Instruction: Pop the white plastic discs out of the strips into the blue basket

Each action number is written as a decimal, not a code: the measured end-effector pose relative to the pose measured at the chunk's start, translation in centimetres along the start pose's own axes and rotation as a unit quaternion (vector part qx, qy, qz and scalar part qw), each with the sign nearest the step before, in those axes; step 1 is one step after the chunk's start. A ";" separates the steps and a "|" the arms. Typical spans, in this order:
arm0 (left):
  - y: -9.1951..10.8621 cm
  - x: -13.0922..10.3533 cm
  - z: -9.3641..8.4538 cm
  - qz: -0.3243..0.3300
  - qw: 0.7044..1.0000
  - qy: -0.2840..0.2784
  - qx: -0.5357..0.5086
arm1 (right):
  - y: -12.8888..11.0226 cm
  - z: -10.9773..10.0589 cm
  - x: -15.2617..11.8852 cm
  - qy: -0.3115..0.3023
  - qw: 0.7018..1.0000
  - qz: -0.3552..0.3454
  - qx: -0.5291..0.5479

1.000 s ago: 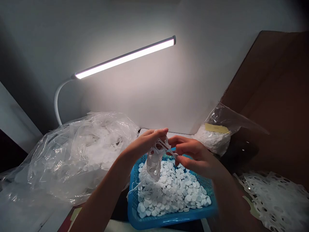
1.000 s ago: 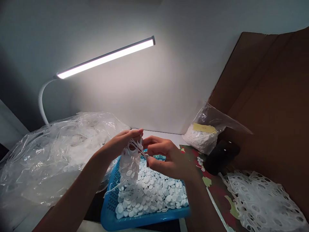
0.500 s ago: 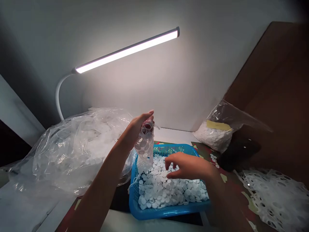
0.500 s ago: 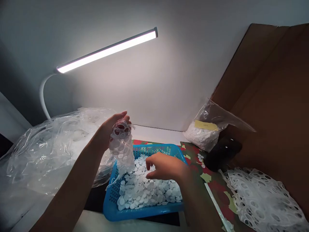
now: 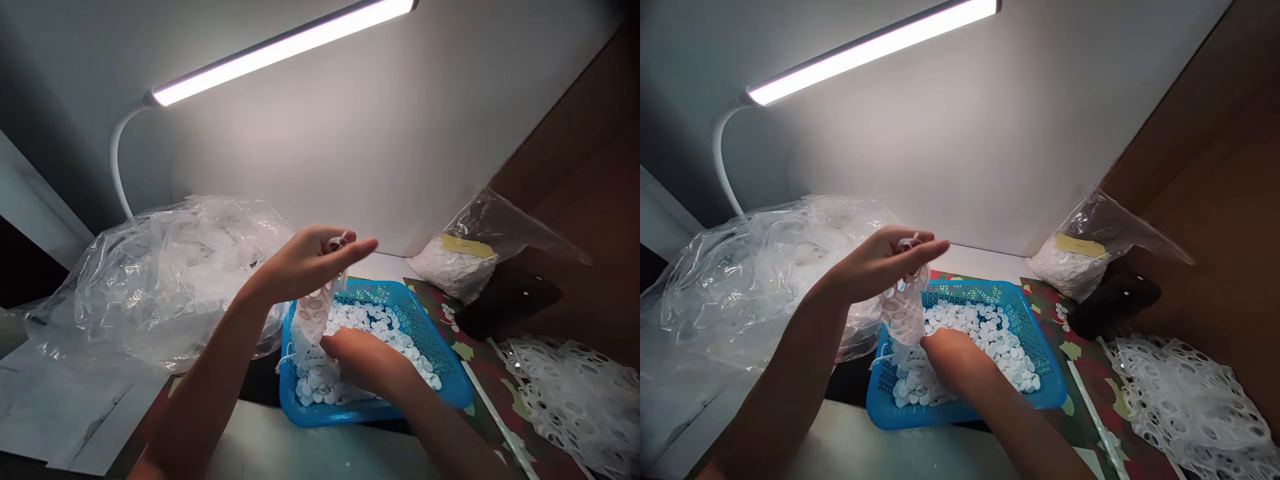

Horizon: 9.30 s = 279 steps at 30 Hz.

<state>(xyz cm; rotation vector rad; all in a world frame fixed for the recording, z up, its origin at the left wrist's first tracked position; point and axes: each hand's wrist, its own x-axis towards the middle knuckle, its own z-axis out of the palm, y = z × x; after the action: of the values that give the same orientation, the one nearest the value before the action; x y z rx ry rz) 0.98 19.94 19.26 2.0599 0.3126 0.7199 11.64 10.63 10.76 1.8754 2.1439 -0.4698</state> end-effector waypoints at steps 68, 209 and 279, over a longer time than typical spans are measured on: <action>-8.6 -4.6 5.7 -0.082 0.901 -0.333 0.265 | 6.6 2.1 -1.4 -0.013 0.970 -0.118 0.210; -9.0 -4.7 6.7 0.073 0.857 -0.356 0.365 | 6.8 2.1 -0.9 -0.048 0.969 -0.171 0.171; -9.0 -4.6 6.5 0.044 0.854 -0.374 0.360 | 6.8 2.8 -0.5 -0.041 0.971 -0.168 0.166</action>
<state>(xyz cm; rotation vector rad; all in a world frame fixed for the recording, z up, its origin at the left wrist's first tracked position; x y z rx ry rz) 1.71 18.34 7.39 2.8893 0.0224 -0.2588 18.38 9.89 7.91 1.6033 2.4549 -1.0152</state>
